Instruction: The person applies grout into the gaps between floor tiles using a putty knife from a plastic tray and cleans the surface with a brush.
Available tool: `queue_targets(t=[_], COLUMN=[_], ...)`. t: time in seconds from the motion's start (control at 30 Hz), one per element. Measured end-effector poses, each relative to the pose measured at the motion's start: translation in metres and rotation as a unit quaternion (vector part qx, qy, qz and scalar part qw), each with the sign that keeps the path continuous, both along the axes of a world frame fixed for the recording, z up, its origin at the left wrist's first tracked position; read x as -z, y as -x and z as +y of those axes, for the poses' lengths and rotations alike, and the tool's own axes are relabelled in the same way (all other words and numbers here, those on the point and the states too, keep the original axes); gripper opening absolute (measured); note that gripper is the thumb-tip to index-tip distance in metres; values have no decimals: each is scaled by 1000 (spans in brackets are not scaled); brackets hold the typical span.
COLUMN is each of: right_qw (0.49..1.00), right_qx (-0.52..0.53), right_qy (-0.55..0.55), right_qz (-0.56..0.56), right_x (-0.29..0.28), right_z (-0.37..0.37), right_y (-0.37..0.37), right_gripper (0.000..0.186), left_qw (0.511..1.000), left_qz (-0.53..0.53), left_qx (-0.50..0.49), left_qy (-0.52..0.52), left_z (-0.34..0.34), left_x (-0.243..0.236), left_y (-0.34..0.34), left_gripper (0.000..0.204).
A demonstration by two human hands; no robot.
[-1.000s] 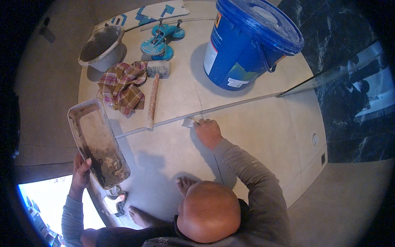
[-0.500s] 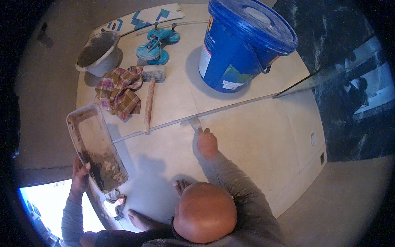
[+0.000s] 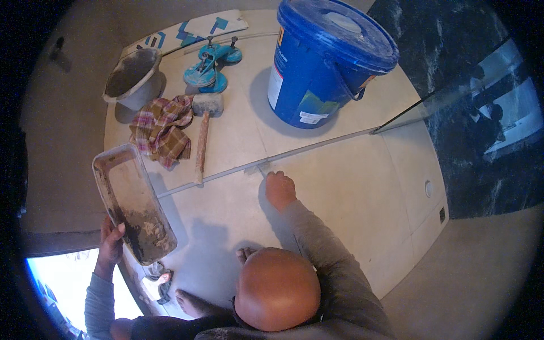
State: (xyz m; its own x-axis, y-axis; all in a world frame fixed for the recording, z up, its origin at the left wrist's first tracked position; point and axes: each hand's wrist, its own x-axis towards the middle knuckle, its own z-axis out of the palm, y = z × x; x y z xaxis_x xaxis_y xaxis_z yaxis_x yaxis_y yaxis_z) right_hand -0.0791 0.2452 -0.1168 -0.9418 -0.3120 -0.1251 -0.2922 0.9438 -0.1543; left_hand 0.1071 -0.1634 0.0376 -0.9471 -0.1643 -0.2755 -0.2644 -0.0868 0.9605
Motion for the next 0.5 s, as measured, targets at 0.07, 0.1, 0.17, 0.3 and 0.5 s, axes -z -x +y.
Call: queue_targets(t=[0.07, 0.1, 0.17, 0.3, 0.5], right_qw=[1000, 999, 995, 996, 992], right_qx=[2, -14, -44, -83, -90], right_qy=[6, 5, -6, -3, -44], right_qz=[1, -30, -88, -43, -78], right_x=[22, 21, -2, -18, -24], right_z=[9, 2, -6, -14, -13], right_y=[1, -1, -3, 12, 21], right_gripper=[15, 15, 14, 15, 15], left_qw=[1000, 1000, 1000, 1000, 1000], left_qz=[-8, -14, -20, -5, 0], left_qx=[4, -4, -16, -10, -5], left_qy=[-5, -2, 0, -8, 5], left_z=[2, -4, -9, -5, -7], left_x=[1, 0, -3, -12, -4], left_y=[-2, -8, -15, -13, -9], left_gripper=[70, 71, 71, 71, 73])
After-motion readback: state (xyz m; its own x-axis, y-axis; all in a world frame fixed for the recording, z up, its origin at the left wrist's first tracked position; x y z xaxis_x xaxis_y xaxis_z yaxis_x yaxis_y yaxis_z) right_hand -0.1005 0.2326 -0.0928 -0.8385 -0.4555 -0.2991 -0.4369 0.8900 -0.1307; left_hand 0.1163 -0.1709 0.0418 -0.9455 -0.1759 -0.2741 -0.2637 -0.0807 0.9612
